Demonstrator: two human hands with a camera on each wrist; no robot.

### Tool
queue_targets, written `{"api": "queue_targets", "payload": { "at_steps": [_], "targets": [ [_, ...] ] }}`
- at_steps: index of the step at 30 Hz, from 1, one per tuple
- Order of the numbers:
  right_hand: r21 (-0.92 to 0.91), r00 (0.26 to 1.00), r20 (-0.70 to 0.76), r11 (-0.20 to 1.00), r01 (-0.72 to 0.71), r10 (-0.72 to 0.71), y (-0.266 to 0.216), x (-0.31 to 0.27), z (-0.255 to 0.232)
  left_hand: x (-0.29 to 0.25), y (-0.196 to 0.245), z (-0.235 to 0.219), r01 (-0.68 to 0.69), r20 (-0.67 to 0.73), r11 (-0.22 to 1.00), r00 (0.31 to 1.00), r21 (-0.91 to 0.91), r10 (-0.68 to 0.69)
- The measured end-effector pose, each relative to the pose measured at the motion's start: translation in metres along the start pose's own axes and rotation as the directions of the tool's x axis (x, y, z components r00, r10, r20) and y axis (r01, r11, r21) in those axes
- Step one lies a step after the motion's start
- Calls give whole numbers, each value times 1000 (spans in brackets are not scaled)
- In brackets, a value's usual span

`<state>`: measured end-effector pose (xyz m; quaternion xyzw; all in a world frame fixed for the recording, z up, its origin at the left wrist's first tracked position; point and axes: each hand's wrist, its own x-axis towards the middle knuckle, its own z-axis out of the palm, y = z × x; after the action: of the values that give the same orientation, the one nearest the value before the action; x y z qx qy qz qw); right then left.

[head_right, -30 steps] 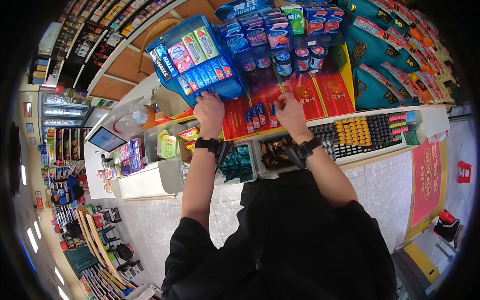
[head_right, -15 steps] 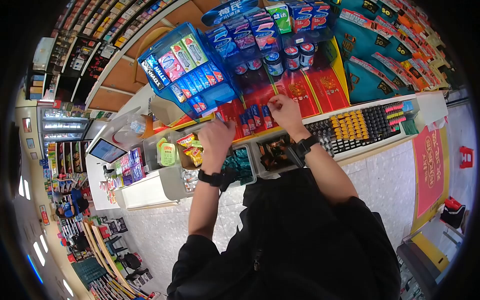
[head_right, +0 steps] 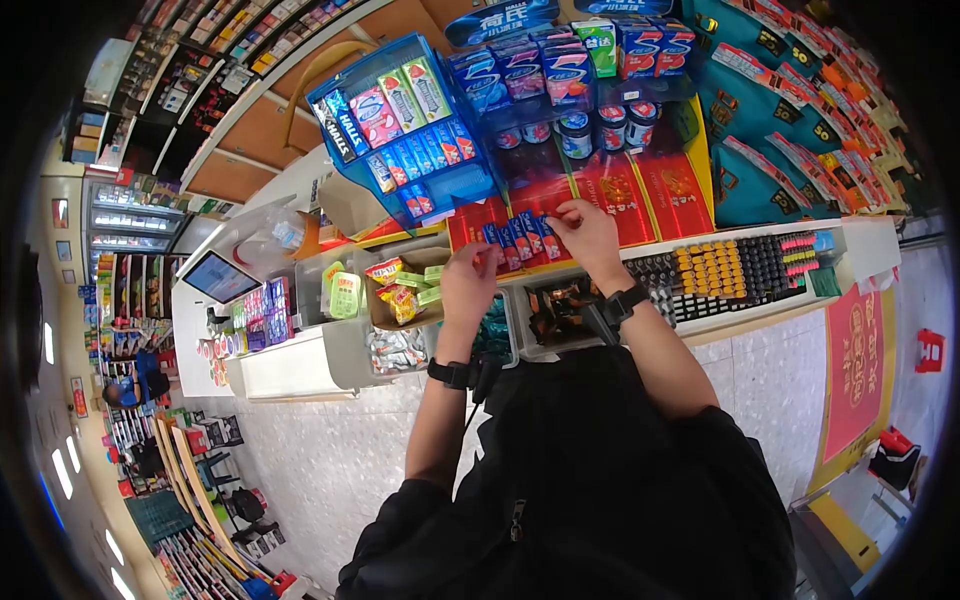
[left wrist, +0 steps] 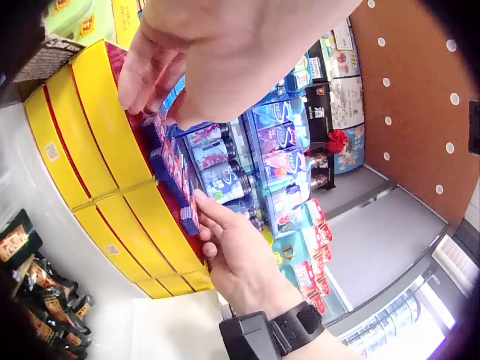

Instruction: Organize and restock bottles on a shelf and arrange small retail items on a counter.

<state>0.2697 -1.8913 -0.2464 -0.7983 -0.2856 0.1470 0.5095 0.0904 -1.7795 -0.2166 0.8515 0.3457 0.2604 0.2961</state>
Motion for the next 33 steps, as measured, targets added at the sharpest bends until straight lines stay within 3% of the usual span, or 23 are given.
{"api": "queue_targets", "payload": {
  "at_steps": [4, 6, 9, 12, 13, 16, 20, 22, 23, 25, 26, 28, 33],
  "targets": [
    [25, 999, -34, 1000, 4, -4, -1, -1, 1, 21, -13, -16, 33, -28, 997, 999, 67, -31],
    [14, 998, -65, 1000, -5, 6, 5, 0, 5, 43, -18, -27, 7, -299, 944, 949, 331, 98],
    [-10, 996, -91, 1000, -5, 4, 0, 1, 5, 73, -24, -29, 26, -415, 924, 898, 382, 147],
    [-14, 996, -91, 1000, 1, -3, -2, 2, 4, 86, -20, -21, 130, -349, 830, 934, 542, 82],
    [4, 996, -92, 1000, 9, -8, -3, 1, 4, 89, -17, -19, 207, -279, 824, 958, 528, -63],
    [42, 995, -102, 999, 20, -16, 2, 1, 3, 89, -9, -7, 245, -292, 770, 953, 589, -80],
    [41, 996, -92, 999, 4, 0, 5, 1, 4, 89, -10, 1, 206, -259, 772, 964, 601, -56],
    [28, 996, -93, 1000, 6, -4, 0, 1, 6, 88, -14, 2, 109, -283, 770, 954, 628, 96],
    [25, 994, -113, 1000, 13, -10, -1, -1, 5, 90, -16, 4, 102, -276, 773, 956, 626, 98],
    [22, 991, -129, 1000, 22, -19, -3, 0, 5, 90, -16, 3, 120, -363, 822, 925, 557, 110],
    [9, 992, -122, 1000, 20, -19, -1, 0, 4, 89, -17, 6, 119, -356, 823, 928, 555, 106],
    [-2, 993, -112, 1000, 21, -22, -2, 1, 4, 91, -4, 0, 298, -356, 881, 920, 367, -163],
    [-5, 986, -161, 999, 37, -37, -4, -2, 6, 91, -13, 8, 274, -384, 898, 914, 343, -133]
  ]
}}
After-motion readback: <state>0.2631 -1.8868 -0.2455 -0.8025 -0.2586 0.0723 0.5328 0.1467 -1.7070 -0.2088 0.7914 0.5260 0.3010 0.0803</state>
